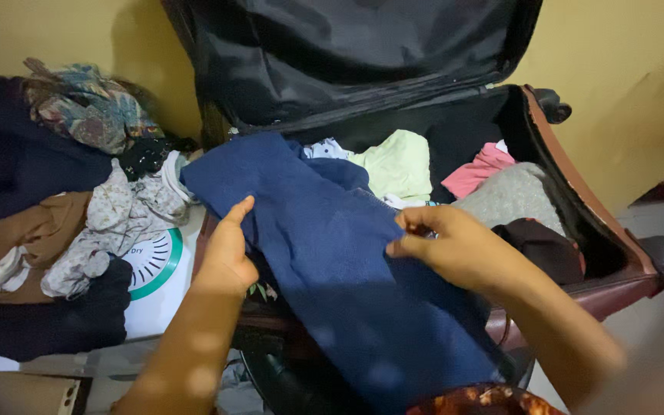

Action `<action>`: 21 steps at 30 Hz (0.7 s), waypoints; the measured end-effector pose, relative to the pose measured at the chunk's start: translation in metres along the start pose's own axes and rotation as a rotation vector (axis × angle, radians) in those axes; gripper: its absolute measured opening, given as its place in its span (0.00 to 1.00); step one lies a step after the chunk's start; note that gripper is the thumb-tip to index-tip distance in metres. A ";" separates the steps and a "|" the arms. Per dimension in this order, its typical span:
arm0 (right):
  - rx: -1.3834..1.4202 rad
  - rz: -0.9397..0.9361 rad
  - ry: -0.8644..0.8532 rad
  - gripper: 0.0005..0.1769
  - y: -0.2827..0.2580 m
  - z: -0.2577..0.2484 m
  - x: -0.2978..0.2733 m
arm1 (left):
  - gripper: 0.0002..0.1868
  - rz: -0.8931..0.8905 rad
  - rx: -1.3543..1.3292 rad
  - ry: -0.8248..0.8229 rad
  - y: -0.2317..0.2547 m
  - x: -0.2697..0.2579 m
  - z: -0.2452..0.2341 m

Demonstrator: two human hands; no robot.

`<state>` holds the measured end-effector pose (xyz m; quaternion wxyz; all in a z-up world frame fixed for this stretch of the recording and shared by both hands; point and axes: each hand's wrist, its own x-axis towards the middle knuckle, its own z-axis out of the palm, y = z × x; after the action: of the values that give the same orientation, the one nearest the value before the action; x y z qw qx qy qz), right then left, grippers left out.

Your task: The person picks up a pair of blue jeans from a pile of clothes, folds them into a rectangular shape, and places them into an open suitcase already containing other garments.

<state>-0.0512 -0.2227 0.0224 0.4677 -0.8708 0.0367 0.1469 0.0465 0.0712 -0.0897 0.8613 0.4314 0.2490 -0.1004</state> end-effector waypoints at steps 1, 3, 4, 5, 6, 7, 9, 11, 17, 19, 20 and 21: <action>0.087 -0.007 0.022 0.23 0.000 -0.002 0.001 | 0.34 0.023 -0.017 -0.019 -0.002 0.001 -0.001; 0.269 -0.020 0.069 0.21 0.000 -0.007 0.004 | 0.34 0.070 -0.043 -0.058 -0.005 0.002 -0.004; 0.295 -0.017 0.064 0.20 -0.001 -0.013 0.005 | 0.34 0.064 -0.036 -0.067 -0.006 0.004 -0.005; 0.321 -0.014 0.058 0.20 -0.004 -0.019 0.005 | 0.34 0.058 -0.030 -0.077 -0.006 0.006 -0.007; 0.346 -0.014 0.053 0.19 -0.009 -0.024 0.005 | 0.34 0.054 -0.025 -0.087 -0.007 0.008 -0.008; 0.253 0.010 0.080 0.20 -0.014 -0.027 0.005 | 0.35 0.059 -0.033 -0.095 -0.008 0.010 -0.008; 0.061 0.067 0.124 0.22 -0.025 -0.031 -0.001 | 0.36 0.063 -0.055 -0.104 -0.013 0.014 -0.010; 0.028 0.089 0.175 0.19 -0.035 -0.037 -0.009 | 0.38 0.014 -0.087 -0.114 -0.015 0.017 -0.014; -0.068 0.111 0.022 0.32 -0.016 -0.061 -0.012 | 0.41 -0.007 -0.068 -0.044 -0.013 0.006 -0.005; -0.180 0.119 -0.090 0.41 0.010 -0.056 -0.001 | 0.41 -0.035 -0.092 -0.050 -0.010 -0.007 0.003; -0.344 0.112 -0.103 0.46 0.025 -0.046 0.002 | 0.40 -0.049 -0.099 -0.060 -0.008 -0.014 0.005; -0.378 0.086 -0.091 0.48 0.037 -0.035 0.003 | 0.39 -0.064 -0.105 -0.071 -0.008 -0.020 0.009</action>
<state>-0.0479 -0.2724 0.0099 0.2904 -0.9332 0.0248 0.2101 0.0298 0.0588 -0.0804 0.8875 0.3734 0.2369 -0.1300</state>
